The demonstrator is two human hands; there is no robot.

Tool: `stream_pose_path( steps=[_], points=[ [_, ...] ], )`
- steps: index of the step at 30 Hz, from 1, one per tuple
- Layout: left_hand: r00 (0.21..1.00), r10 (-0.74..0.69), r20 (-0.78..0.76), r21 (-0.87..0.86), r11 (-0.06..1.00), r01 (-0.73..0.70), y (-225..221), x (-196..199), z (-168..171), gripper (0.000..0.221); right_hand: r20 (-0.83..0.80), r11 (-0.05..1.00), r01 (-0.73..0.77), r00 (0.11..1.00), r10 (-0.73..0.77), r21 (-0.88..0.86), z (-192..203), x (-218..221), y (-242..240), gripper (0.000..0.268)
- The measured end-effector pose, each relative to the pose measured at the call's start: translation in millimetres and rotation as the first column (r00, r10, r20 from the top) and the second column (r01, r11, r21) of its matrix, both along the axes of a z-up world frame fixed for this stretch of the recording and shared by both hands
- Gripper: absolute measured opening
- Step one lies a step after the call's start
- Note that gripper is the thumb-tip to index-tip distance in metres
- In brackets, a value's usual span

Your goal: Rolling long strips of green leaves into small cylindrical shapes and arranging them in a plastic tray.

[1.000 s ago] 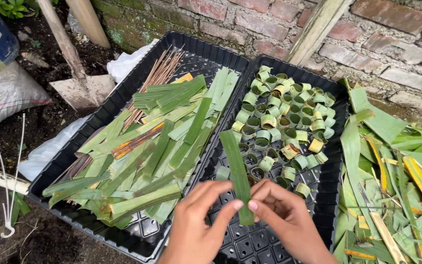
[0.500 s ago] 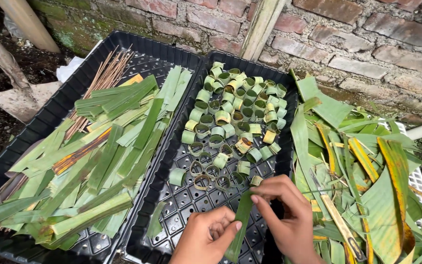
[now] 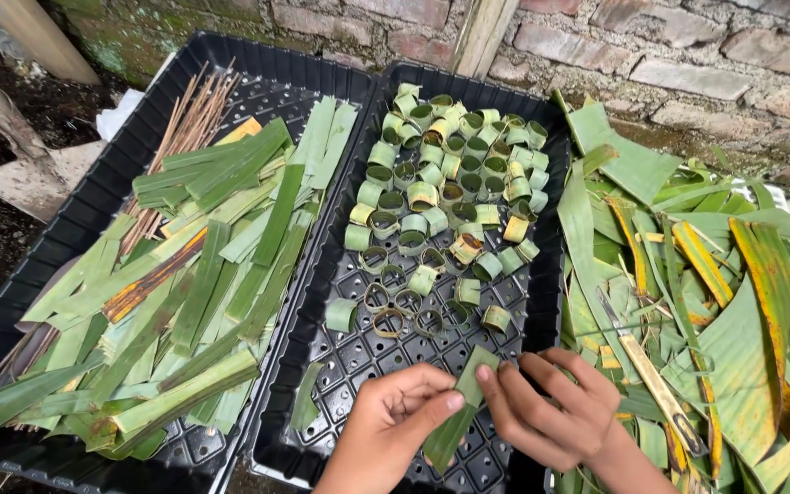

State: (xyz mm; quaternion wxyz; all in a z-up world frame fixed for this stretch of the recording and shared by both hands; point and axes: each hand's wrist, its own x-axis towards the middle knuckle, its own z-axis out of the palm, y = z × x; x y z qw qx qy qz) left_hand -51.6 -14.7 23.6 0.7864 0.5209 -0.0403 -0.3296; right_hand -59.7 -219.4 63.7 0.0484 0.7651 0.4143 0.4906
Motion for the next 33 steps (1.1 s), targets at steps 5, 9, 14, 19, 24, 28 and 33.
stream_pose_path(
  steps=[5, 9, 14, 19, 24, 28, 33],
  points=[
    [0.960, 0.022, 0.280, 0.126, 0.990, -0.059, 6.3, 4.7, 4.9, 0.011, -0.239, 0.986, 0.021, 0.971, 0.019, 0.165, -21.2, -3.4, 2.9, 0.007],
    [0.840, 0.031, 0.541, 0.270, 0.940, -0.209, 5.5, 4.1, -1.9, 0.011, -0.719, 0.796, 0.338, 0.676, 0.165, 0.501, -7.3, -21.1, 18.5, 0.033],
    [0.716, 0.008, 0.698, 0.254, 0.932, -0.258, 4.7, 2.9, -3.8, 0.008, -0.738, 0.817, 0.310, 0.647, 0.194, 0.486, 0.5, -24.3, 25.2, 0.026],
    [0.864, 0.000, 0.503, 0.283, 0.945, -0.165, 2.9, 5.7, 0.0, 0.018, -0.601, 0.934, 0.170, 0.797, 0.057, 0.315, -7.0, -24.1, 22.3, 0.025],
    [1.000, 0.012, 0.017, 0.152, 0.988, -0.014, 1.9, 15.9, -0.1, 0.031, -0.391, 0.990, 0.091, 0.919, -0.043, 0.106, -6.0, -18.3, 24.6, 0.023],
    [1.000, 0.001, 0.012, 0.105, 0.994, -0.002, -0.2, 19.9, 3.1, 0.028, -0.381, 0.992, 0.104, 0.922, -0.067, 0.076, -9.6, -17.2, 21.7, 0.026],
    [0.999, 0.049, 0.009, 0.057, 0.997, -0.050, -9.4, 26.1, 15.5, 0.023, -0.539, 0.962, 0.164, 0.842, -0.022, 0.217, -10.3, -19.5, 11.9, 0.030]
  ],
)
